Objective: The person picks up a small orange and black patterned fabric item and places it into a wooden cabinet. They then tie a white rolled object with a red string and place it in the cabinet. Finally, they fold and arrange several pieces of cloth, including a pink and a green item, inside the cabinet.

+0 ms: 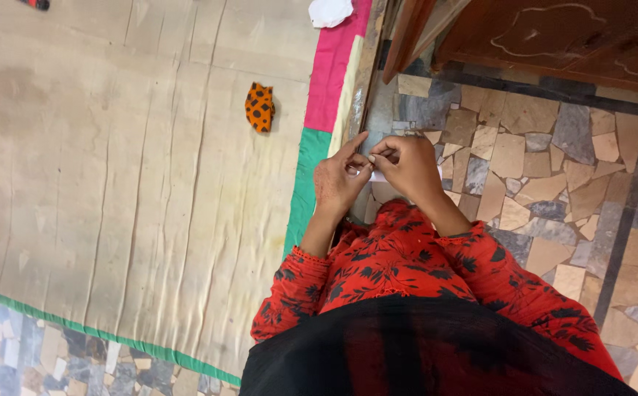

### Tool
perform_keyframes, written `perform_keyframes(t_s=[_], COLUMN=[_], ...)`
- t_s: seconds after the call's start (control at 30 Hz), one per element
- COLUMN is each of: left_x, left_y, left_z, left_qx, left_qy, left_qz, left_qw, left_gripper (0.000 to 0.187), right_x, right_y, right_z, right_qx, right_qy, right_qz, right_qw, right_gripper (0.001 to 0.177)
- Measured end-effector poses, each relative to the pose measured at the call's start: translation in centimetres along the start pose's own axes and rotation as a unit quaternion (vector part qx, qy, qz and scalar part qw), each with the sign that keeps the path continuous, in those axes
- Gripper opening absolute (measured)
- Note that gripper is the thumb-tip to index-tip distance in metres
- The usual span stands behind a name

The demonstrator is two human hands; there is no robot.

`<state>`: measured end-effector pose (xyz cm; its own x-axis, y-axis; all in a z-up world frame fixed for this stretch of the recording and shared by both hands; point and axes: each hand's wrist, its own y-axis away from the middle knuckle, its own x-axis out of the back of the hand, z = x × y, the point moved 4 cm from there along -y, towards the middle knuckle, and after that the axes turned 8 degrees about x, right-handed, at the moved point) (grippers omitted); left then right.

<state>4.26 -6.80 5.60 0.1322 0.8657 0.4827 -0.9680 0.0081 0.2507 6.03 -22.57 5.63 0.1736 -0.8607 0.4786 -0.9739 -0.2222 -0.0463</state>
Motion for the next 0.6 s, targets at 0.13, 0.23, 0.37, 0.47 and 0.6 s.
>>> perform_keyframes(t_s=[0.13, 0.23, 0.37, 0.47, 0.6], left_x=[0.2, 0.6, -0.1, -1.6, -3.8], left_y=[-1.0, -1.5, -1.9, -2.2, -2.4], left_z=[1.9, 3.3, 5.4, 6.5, 7.0], left_qx=[-0.027, -0.097, -0.14, -0.136, -0.13], left_qy=[0.056, 0.088, 0.123, 0.163, 0.235], left_qz=[-0.029, -0.049, -0.063, -0.073, -0.07], left_qw=[0.998, 0.99, 0.98, 0.975, 0.961], left_gripper=[0.052, 0.045, 0.037, 0.031, 0.028], right_x=[3.1, 6.1, 8.5, 9.7, 11.4], right_y=[-1.1, -1.4, -1.2, -0.8, 0.2], right_z=[-0.2, -0.4, -0.2, 0.5, 1.0], right_qx=[-0.012, -0.004, 0.035, 0.041, 0.005], right_qy=[-0.081, -0.155, -0.158, -0.169, -0.153], right_qz=[-0.08, -0.12, -0.127, -0.065, -0.023], right_qw=[0.993, 0.981, 0.979, 0.983, 0.988], right_gripper=[0.017, 0.028, 0.03, 0.025, 0.018])
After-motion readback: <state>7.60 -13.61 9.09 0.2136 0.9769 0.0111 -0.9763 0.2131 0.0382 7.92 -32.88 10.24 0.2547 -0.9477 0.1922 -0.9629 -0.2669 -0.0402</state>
